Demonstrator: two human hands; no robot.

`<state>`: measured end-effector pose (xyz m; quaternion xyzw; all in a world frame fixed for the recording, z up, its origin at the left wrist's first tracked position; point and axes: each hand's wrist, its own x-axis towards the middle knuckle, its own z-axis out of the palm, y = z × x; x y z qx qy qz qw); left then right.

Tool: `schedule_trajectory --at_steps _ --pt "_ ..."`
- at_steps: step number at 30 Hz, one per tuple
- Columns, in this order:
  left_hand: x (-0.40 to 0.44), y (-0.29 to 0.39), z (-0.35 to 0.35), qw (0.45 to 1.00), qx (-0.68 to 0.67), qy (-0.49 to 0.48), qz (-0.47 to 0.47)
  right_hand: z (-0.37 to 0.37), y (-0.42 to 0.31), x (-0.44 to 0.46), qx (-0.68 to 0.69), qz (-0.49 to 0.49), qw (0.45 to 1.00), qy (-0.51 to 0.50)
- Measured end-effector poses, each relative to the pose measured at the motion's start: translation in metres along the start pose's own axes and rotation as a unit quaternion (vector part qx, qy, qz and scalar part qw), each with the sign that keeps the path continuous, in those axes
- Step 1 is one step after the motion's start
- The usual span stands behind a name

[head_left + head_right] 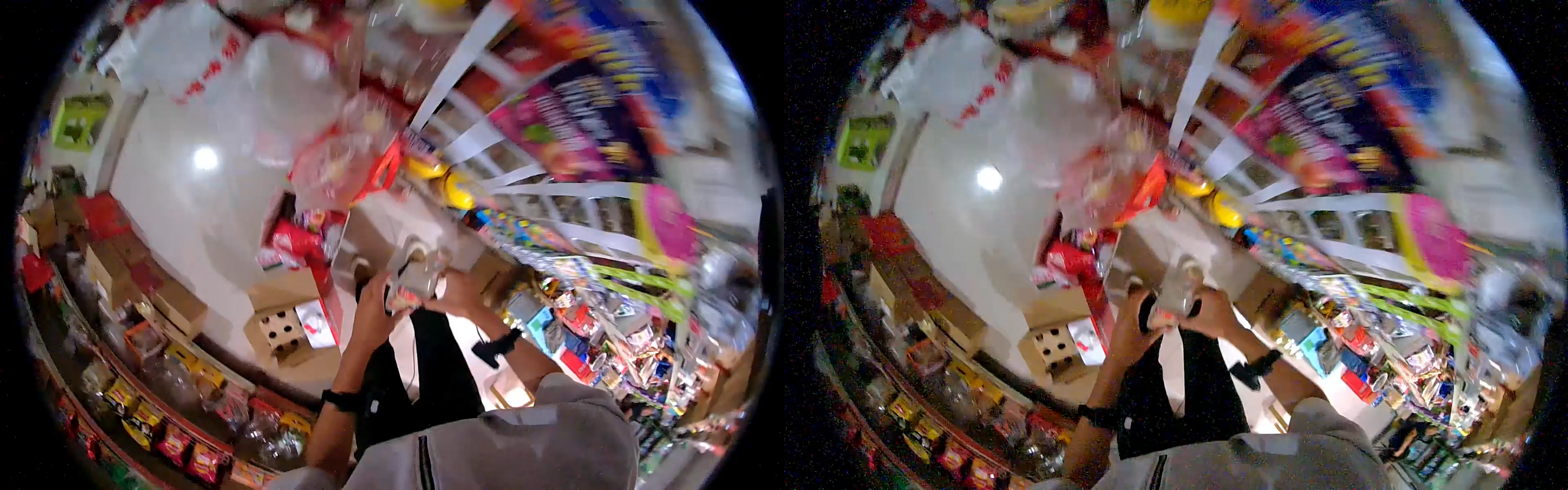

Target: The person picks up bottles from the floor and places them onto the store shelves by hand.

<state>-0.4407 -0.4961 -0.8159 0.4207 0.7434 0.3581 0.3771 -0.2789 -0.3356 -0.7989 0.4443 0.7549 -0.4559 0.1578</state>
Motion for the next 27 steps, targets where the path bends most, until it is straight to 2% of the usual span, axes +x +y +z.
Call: schedule_trajectory --at_steps 1,2,4,5,7,8,10,11,12,14,15,16,18,20,22,23,24,26,27 --pt "-0.008 0.036 -0.024 0.998 -0.035 -0.052 -0.016 -0.021 -0.023 -0.032 0.039 -0.047 0.998 0.018" --pt "-0.012 0.072 -0.044 0.997 -0.024 -0.049 0.062 -0.039 -0.043 -0.061 0.075 -0.098 0.992 0.038" --pt "-0.027 0.144 -0.079 0.993 0.029 -0.11 0.015 -0.058 -0.06 -0.107 0.06 -0.235 0.954 0.178" --pt "-0.035 0.156 -0.08 0.994 0.012 -0.058 0.087 -0.08 -0.076 -0.129 0.051 -0.247 0.952 0.175" --pt "-0.046 0.216 -0.106 0.992 0.018 -0.091 0.082 -0.118 -0.104 -0.183 0.037 -0.239 0.956 0.166" --pt "-0.051 0.235 -0.115 0.987 0.027 -0.09 0.127 -0.133 -0.112 -0.203 0.033 -0.22 0.962 0.16" --pt "-0.041 0.269 -0.126 0.984 -0.028 -0.125 0.125 -0.145 -0.114 -0.225 -0.109 -0.264 0.91 0.299" --pt "-0.035 0.302 -0.13 0.978 -0.021 -0.132 0.161 -0.169 -0.129 -0.247 -0.007 -0.27 0.921 0.279" --pt "-0.038 0.335 -0.135 0.973 -0.047 -0.109 0.197 -0.191 -0.142 -0.269 0.023 -0.296 0.911 0.285" --pt "-0.053 0.395 -0.151 0.964 -0.067 -0.09 0.241 -0.229 -0.167 -0.318 -0.027 -0.327 0.869 0.37" --pt "-0.047 0.421 -0.161 0.959 -0.026 -0.104 0.262 -0.251 -0.187 -0.343 0.02 -0.354 0.864 0.358" --pt "-0.041 0.448 -0.167 0.952 0.018 -0.118 0.281 -0.266 -0.189 -0.354 0.017 -0.385 0.836 0.391" --pt "-0.032 0.496 -0.167 0.901 -0.051 -0.043 0.43 -0.306 -0.201 -0.393 -0.047 -0.409 0.785 0.463" --pt "-0.035 0.559 -0.179 0.863 -0.014 0.04 0.504 -0.339 -0.215 -0.421 -0.019 -0.434 0.73 0.528" --pt "-0.027 0.613 -0.18 0.818 -0.082 0.072 0.565 -0.368 -0.234 -0.444 0.006 -0.451 0.659 0.602" --pt "-0.03 0.641 -0.182 0.808 -0.072 0.086 0.579 -0.382 -0.238 -0.454 0.009 -0.436 0.642 0.631" --pt "-0.034 0.668 -0.185 0.796 -0.062 0.101 0.593 -0.394 -0.242 -0.462 -0.018 -0.436 0.6 0.67" --pt "-0.033 0.71 -0.185 0.762 -0.074 0.097 0.637 -0.417 -0.255 -0.483 -0.029 -0.418 0.598 0.684" --pt "-0.026 0.729 -0.181 0.742 -0.085 0.098 0.658 -0.429 -0.26 -0.488 -0.026 -0.441 0.545 0.712"
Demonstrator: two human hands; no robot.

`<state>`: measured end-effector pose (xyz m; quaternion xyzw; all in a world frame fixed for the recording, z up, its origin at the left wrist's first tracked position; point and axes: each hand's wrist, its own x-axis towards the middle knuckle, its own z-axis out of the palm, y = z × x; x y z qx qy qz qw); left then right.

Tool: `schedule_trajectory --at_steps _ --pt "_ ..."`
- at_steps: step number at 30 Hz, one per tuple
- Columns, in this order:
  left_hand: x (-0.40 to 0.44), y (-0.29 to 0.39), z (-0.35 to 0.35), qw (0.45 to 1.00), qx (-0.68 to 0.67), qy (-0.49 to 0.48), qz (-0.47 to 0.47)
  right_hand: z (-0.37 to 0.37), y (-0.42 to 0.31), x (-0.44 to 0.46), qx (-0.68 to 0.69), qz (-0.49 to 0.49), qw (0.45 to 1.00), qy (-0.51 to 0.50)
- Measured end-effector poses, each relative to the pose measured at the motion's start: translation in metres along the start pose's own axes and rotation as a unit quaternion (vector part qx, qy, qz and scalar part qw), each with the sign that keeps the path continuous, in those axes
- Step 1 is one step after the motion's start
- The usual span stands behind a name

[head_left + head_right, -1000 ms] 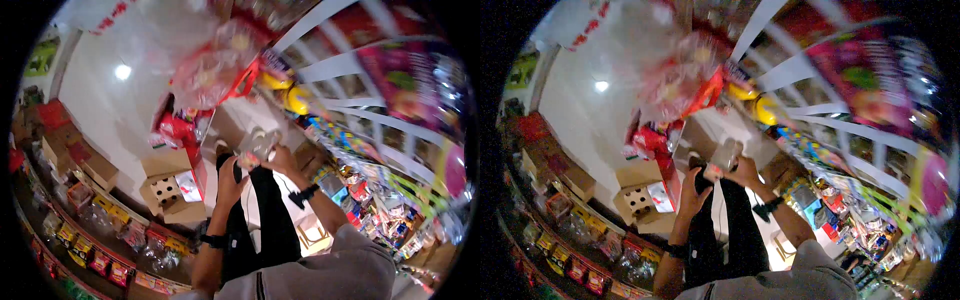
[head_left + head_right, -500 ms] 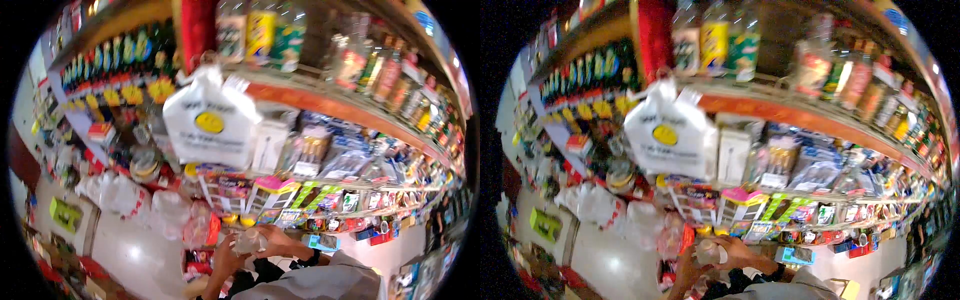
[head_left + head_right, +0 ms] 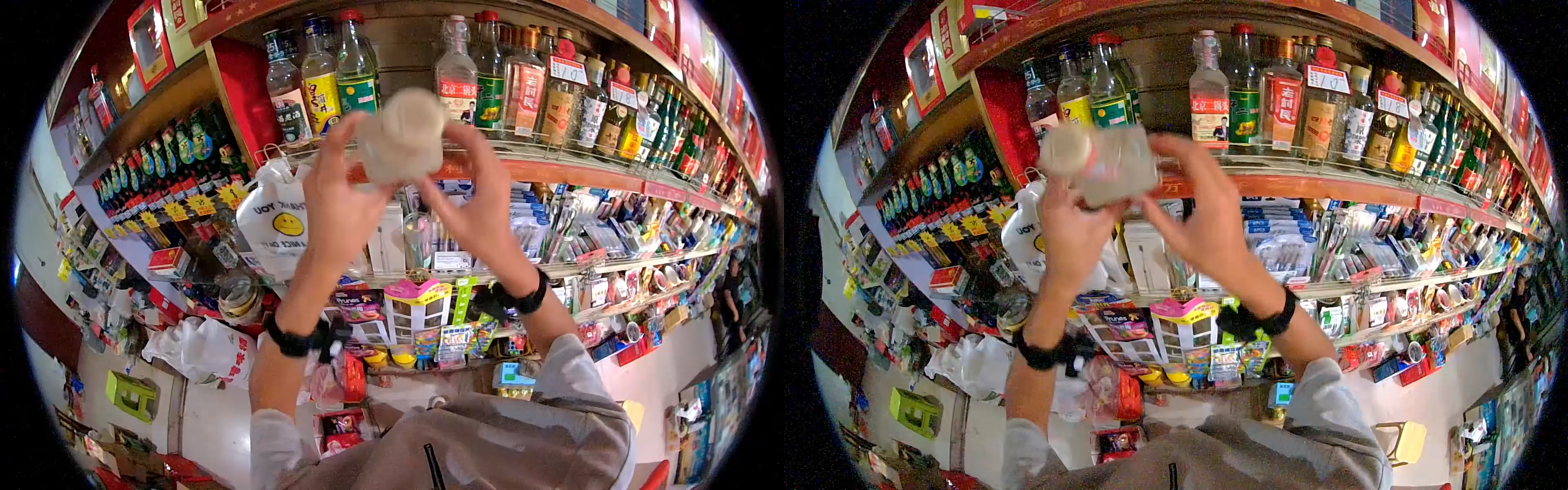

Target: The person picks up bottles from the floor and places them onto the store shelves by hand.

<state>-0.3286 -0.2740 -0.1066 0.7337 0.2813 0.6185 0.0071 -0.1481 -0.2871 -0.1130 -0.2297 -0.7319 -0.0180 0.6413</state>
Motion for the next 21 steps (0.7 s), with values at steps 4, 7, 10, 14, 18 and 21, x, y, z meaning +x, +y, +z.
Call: schedule_trajectory --at_steps 4,7,10,14,18,21 --pt "0.063 -0.005 0.021 0.995 0.013 0.017 0.102 -0.016 0.026 0.051 -0.028 -0.064 0.996 0.054" --pt "0.092 -0.025 0.034 0.995 -0.002 -0.011 0.099 -0.026 0.041 0.074 -0.119 -0.074 0.989 0.045" --pt "0.107 -0.035 0.043 0.996 0.009 -0.035 0.087 -0.035 0.055 0.09 -0.176 -0.072 0.982 0.013" --pt "0.117 -0.055 0.058 0.995 -0.055 -0.08 0.023 -0.037 0.077 0.105 -0.269 -0.103 0.957 -0.022" --pt "0.129 -0.078 0.069 0.994 0.023 -0.105 0.024 -0.036 0.096 0.109 -0.308 -0.085 0.947 -0.028" --pt "0.132 -0.093 0.075 0.992 0.024 -0.121 0.022 -0.037 0.108 0.112 -0.323 -0.096 0.941 -0.04"
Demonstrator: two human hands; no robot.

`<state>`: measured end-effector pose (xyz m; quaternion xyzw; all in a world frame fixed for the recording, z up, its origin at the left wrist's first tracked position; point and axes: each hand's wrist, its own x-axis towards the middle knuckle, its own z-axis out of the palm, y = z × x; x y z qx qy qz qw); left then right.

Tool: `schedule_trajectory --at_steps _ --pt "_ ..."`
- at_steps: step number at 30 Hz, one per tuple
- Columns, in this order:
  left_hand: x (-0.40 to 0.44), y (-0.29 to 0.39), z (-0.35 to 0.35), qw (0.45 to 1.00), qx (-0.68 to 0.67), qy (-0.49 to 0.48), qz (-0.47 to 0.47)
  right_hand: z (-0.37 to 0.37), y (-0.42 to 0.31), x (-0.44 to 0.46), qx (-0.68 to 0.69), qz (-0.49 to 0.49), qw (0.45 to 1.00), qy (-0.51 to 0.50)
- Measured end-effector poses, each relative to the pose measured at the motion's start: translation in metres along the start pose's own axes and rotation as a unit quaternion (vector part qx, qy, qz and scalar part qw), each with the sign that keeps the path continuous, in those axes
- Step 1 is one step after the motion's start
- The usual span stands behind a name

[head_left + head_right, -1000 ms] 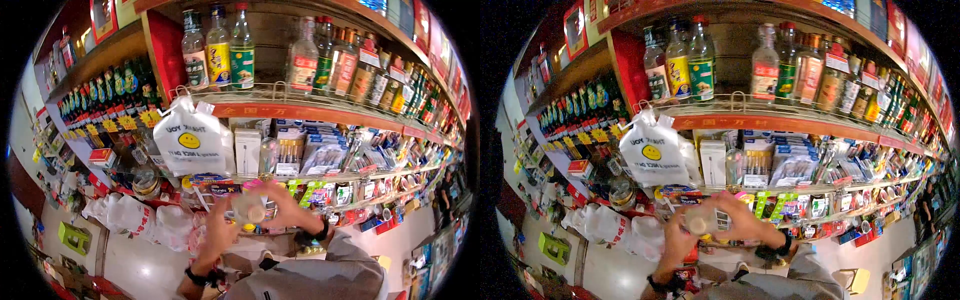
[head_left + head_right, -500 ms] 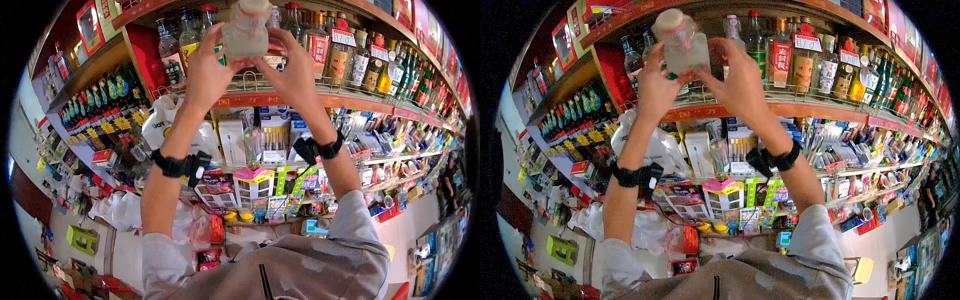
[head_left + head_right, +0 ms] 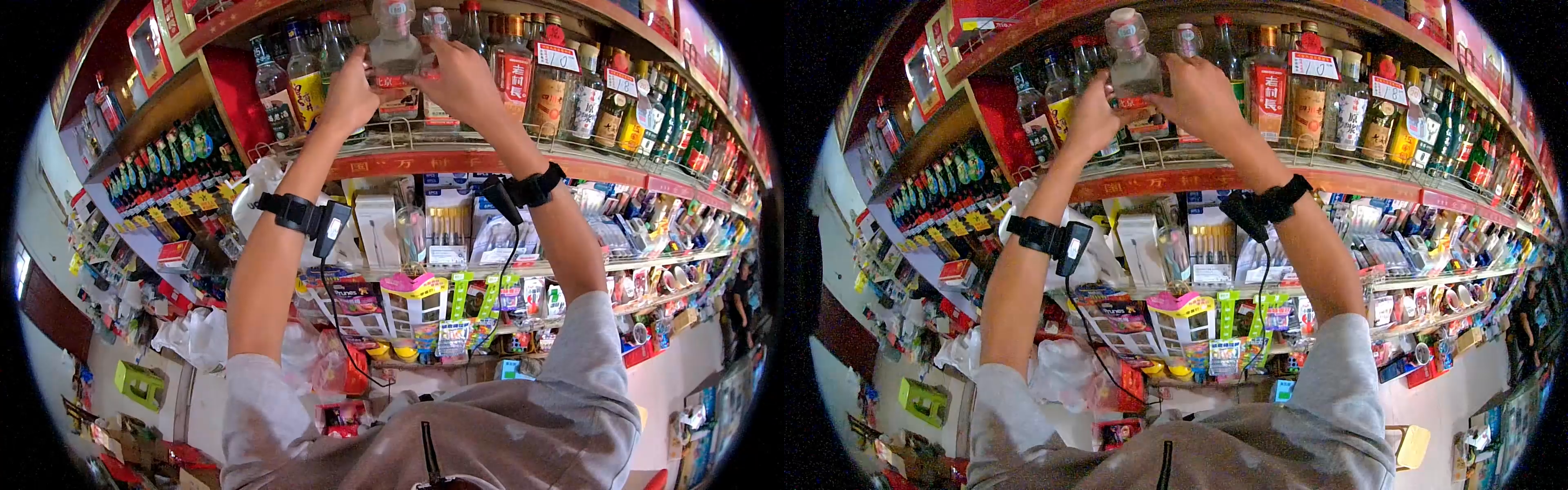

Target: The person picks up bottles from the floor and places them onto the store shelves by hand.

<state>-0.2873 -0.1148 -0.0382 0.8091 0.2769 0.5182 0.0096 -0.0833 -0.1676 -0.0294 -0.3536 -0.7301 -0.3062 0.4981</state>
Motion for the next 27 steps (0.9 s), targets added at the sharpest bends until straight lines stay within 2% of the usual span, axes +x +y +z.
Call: schedule_trajectory --at_steps 3,5,6,8,9,11,14,15,18,20,22,25,27 --pt "0.0 -0.004 0.005 0.997 0.072 -0.017 -0.008 0.006 0.008 -0.002 0.011 0.024 0.999 -0.034" --pt "0.002 -0.013 0.013 0.991 0.113 -0.023 -0.068 0.012 0.013 -0.003 0.037 0.048 0.995 -0.082" --pt "0.002 -0.019 0.014 0.991 0.114 -0.023 -0.067 0.013 0.016 -0.003 0.037 0.047 0.995 -0.08" --pt "-0.001 -0.02 0.013 0.993 -0.034 -0.081 -0.079 0.012 0.02 -0.009 0.068 0.014 0.997 -0.029" --pt "-0.003 -0.021 0.013 0.993 -0.033 -0.081 -0.081 0.01 0.023 -0.013 0.07 0.014 0.997 -0.031" --pt "-0.006 -0.014 0.012 0.99 -0.053 -0.096 -0.089 -0.002 0.027 -0.018 0.172 0.058 0.983 0.014" --pt "-0.005 -0.021 0.01 0.987 -0.023 -0.107 -0.117 -0.013 0.041 -0.034 0.148 0.092 0.984 0.049" --pt "-0.004 -0.026 0.01 0.986 -0.024 -0.108 -0.12 -0.014 0.049 -0.039 0.138 0.077 0.985 0.071" --pt "-0.002 -0.036 0.013 0.978 -0.084 -0.133 -0.136 -0.015 0.064 -0.058 0.153 0.129 0.978 0.054" --pt "-0.002 -0.033 0.014 0.971 -0.118 -0.133 -0.158 -0.014 0.065 -0.068 0.155 0.12 0.978 0.067" --pt "-0.002 -0.033 0.015 0.973 -0.107 -0.135 -0.156 -0.01 0.067 -0.077 0.194 0.132 0.967 0.103" --pt "-0.002 -0.036 0.019 0.971 -0.08 -0.13 -0.185 -0.011 0.064 -0.09 0.181 0.152 0.968 0.087" --pt "-0.005 -0.033 0.021 0.976 0.015 -0.124 -0.177 -0.007 0.066 -0.095 0.182 0.152 0.967 0.095"
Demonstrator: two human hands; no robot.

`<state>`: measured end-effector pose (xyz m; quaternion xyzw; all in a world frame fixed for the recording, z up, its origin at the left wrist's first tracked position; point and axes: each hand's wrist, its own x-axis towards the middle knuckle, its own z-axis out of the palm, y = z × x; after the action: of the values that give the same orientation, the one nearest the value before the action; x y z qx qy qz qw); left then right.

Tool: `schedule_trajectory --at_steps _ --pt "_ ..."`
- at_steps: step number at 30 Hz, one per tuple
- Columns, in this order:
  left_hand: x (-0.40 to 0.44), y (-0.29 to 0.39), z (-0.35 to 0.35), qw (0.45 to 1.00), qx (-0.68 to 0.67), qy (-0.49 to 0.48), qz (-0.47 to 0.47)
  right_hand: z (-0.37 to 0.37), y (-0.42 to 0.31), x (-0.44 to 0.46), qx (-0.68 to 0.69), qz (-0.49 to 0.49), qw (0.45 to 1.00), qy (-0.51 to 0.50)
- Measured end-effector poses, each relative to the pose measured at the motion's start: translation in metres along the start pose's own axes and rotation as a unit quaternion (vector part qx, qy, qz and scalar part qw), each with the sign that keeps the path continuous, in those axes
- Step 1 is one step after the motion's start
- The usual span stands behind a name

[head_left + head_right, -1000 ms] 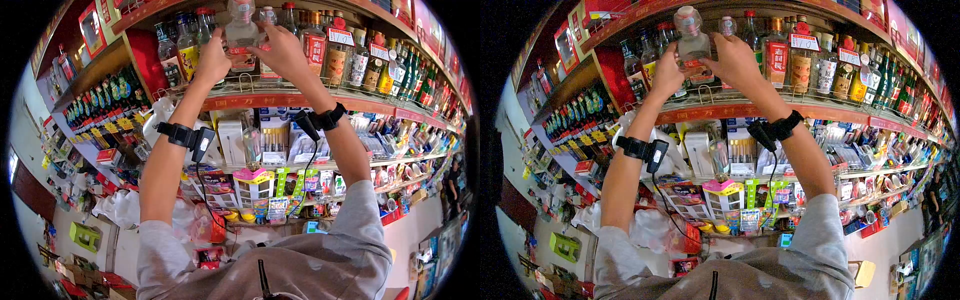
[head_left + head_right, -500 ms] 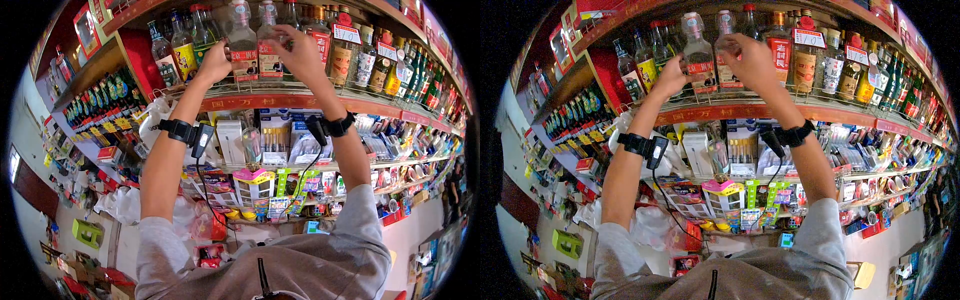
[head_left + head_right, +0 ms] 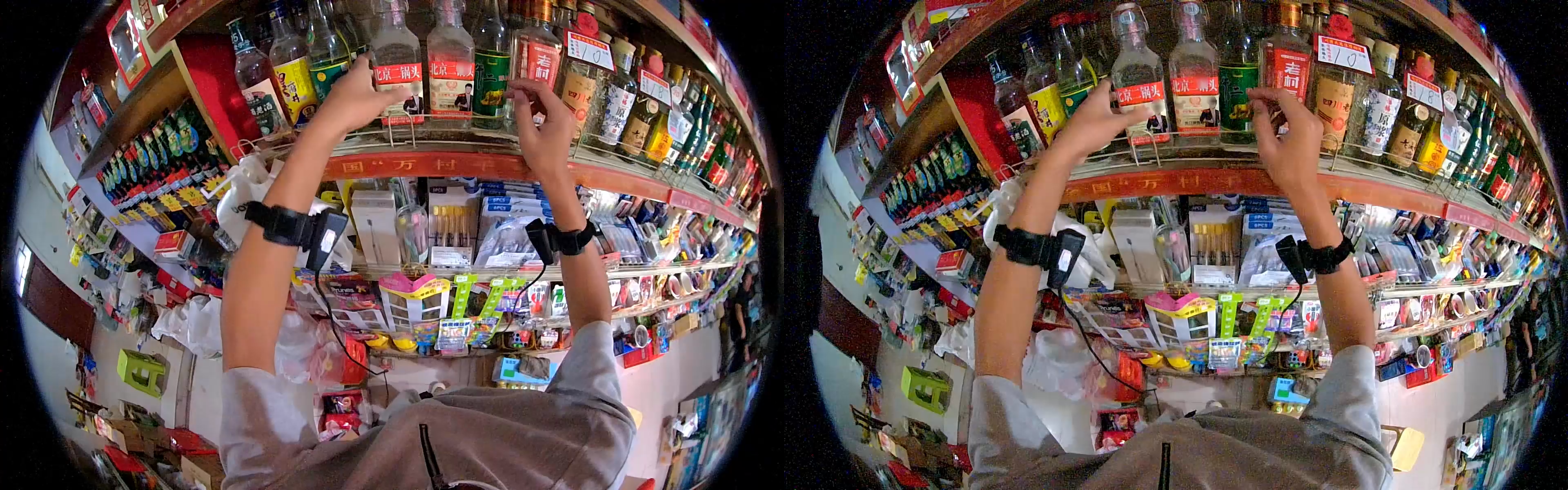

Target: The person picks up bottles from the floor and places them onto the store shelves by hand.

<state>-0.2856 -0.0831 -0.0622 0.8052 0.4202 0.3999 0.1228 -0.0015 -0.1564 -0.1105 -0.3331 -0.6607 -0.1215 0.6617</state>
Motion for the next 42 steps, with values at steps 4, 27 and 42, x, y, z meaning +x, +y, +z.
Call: schedule_trajectory --at_steps 4,27,42 --pt "-0.019 0.041 0.008 0.975 0.172 0.142 0.022 0.002 0.013 -0.005 0.004 -0.021 0.999 0.024" --pt "0.026 0.029 0.023 0.971 0.184 0.152 0.019 0.004 0.014 -0.009 0.01 -0.028 1.0 0.002" --pt "0.073 -0.008 0.037 0.973 0.187 0.132 -0.039 0.004 0.016 -0.011 0.0 -0.026 1.0 -0.007"
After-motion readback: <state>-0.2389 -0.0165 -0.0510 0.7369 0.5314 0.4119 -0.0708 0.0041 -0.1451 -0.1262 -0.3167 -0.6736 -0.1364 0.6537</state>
